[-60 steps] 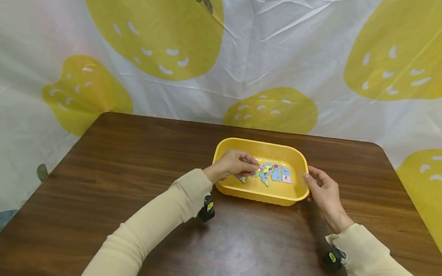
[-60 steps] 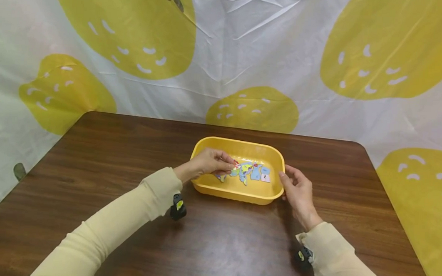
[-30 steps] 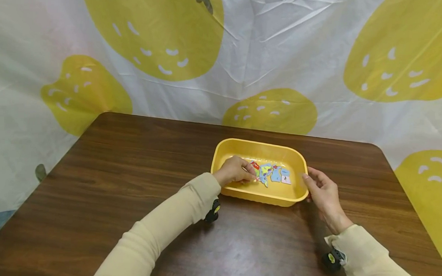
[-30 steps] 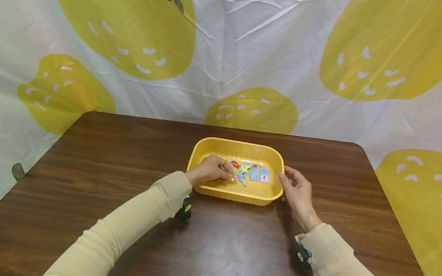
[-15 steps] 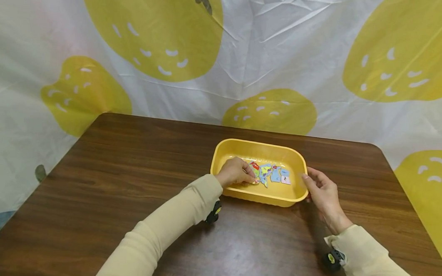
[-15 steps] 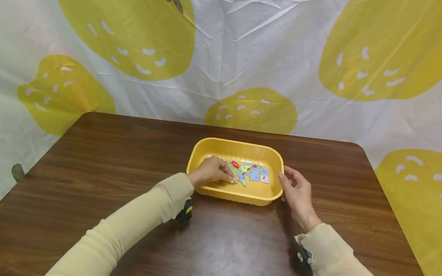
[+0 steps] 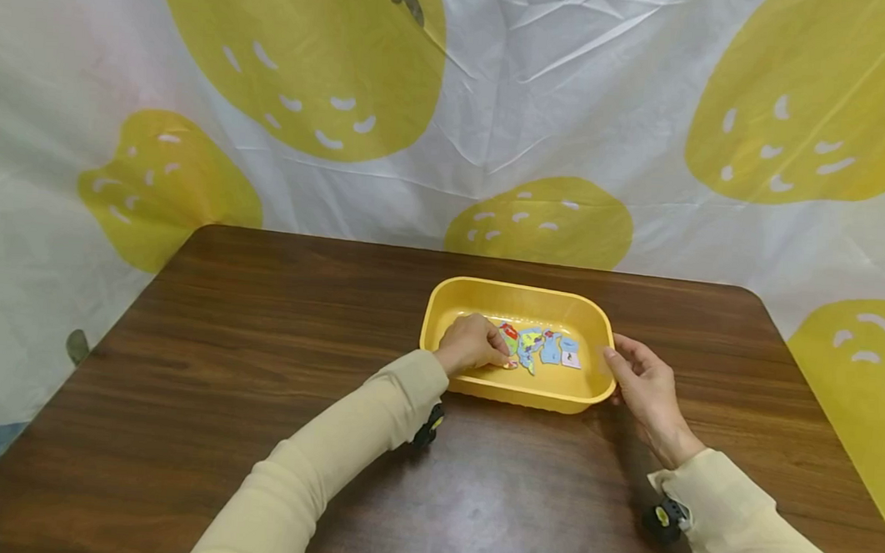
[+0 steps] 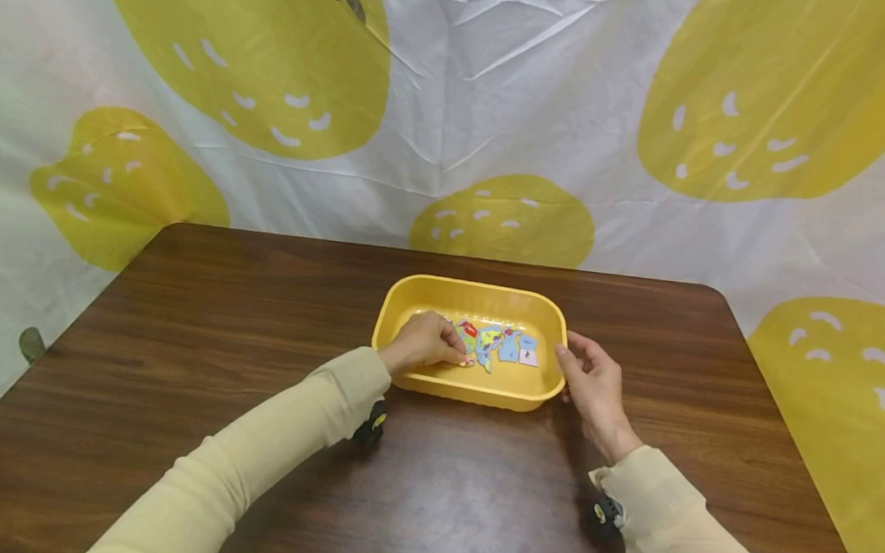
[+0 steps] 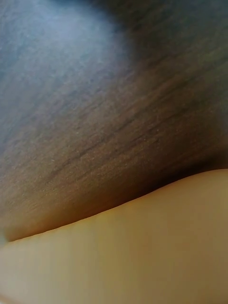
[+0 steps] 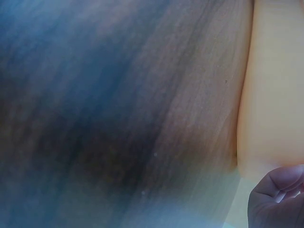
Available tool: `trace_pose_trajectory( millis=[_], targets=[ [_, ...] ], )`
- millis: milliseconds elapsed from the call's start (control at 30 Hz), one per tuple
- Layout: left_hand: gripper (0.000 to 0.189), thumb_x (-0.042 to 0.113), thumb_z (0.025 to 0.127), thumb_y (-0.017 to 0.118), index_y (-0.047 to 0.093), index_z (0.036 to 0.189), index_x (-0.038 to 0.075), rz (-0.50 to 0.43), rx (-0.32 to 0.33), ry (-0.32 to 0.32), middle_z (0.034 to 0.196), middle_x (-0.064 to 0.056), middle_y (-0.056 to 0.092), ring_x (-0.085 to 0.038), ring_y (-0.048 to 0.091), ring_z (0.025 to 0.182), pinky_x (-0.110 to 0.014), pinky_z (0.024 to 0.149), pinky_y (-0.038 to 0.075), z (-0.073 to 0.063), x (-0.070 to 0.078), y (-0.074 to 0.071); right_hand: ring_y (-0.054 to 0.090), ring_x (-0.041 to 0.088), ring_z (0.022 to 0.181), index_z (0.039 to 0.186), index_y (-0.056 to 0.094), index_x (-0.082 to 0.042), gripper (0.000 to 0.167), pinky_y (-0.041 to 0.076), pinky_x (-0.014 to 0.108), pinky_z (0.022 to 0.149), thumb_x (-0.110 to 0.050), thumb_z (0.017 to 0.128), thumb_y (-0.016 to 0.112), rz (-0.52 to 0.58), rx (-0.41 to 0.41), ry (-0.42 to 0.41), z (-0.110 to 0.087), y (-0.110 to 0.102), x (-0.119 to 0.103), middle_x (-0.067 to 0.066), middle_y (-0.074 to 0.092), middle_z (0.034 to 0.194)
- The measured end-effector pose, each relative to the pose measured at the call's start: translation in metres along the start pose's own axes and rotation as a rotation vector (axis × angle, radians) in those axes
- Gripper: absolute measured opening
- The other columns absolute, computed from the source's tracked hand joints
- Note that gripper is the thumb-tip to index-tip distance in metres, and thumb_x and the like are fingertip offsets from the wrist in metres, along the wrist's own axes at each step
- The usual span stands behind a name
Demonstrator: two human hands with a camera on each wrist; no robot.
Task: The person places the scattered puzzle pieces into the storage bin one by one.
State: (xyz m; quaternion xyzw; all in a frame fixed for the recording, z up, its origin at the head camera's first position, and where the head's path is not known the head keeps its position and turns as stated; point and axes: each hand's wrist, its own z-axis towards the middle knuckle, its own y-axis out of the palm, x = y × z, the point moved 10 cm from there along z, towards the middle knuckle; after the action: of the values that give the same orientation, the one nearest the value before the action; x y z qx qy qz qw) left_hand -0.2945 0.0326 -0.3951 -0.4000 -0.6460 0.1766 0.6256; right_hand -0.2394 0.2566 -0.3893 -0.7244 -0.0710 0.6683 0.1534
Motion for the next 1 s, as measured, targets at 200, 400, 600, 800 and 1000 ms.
trace_pose_trajectory(
  millis=[200, 400, 600, 800, 1000],
  targets=[
    [0.006, 0.019, 0.075, 0.079, 0.075, 0.074, 0.015, 0.018, -0.009, 0.02, 0.08, 0.004, 0.07, -0.01, 0.054, 0.071, -0.021, 0.064, 0.04, 0.004, 0.0009, 0.0024, 0.047, 0.003, 0.053, 0.136, 0.043, 0.003, 0.053, 0.045, 0.021, 0.047, -0.031, 0.097, 0.052, -0.026, 0.0, -0.003, 0.0, -0.0008, 0.0001, -0.003, 0.053, 0.076],
    [0.008, 0.018, 0.076, 0.078, 0.074, 0.07, 0.017, 0.041, -0.004, 0.066, 0.071, 0.007, 0.068, -0.011, 0.053, 0.064, -0.024, 0.059, 0.042, 0.0053, 0.0043, 0.0037, 0.047, 0.002, 0.053, 0.135, 0.043, 0.004, 0.051, 0.045, 0.02, 0.047, -0.028, 0.097, 0.052, -0.012, 0.006, -0.005, 0.0008, -0.0003, 0.0008, -0.003, 0.053, 0.075],
    [0.004, 0.015, 0.078, 0.076, 0.076, 0.079, 0.011, 0.036, 0.009, 0.075, 0.08, 0.001, 0.072, -0.008, 0.05, 0.063, -0.019, 0.058, 0.038, 0.0039, 0.0072, 0.0039, 0.047, 0.002, 0.054, 0.135, 0.043, 0.004, 0.05, 0.044, 0.019, 0.047, -0.027, 0.097, 0.052, -0.005, 0.008, -0.004, 0.001, 0.0, 0.0006, -0.004, 0.053, 0.074],
    [0.004, 0.013, 0.079, 0.075, 0.076, 0.081, 0.009, 0.018, 0.003, 0.092, 0.08, -0.003, 0.072, -0.007, 0.046, 0.059, -0.017, 0.055, 0.035, 0.0023, 0.0094, 0.0029, 0.047, 0.002, 0.053, 0.135, 0.044, 0.003, 0.051, 0.045, 0.02, 0.047, -0.029, 0.097, 0.052, -0.028, 0.009, 0.001, 0.0005, -0.0007, -0.0003, -0.004, 0.053, 0.074],
    [0.006, 0.014, 0.078, 0.076, 0.076, 0.08, 0.009, 0.012, -0.01, 0.087, 0.077, -0.003, 0.071, -0.007, 0.047, 0.058, -0.018, 0.055, 0.035, 0.0033, 0.0096, 0.003, 0.047, 0.003, 0.052, 0.136, 0.043, 0.002, 0.051, 0.046, 0.021, 0.047, -0.03, 0.097, 0.051, -0.044, 0.004, 0.011, 0.0, -0.0015, -0.0015, -0.004, 0.053, 0.075]
  ],
)
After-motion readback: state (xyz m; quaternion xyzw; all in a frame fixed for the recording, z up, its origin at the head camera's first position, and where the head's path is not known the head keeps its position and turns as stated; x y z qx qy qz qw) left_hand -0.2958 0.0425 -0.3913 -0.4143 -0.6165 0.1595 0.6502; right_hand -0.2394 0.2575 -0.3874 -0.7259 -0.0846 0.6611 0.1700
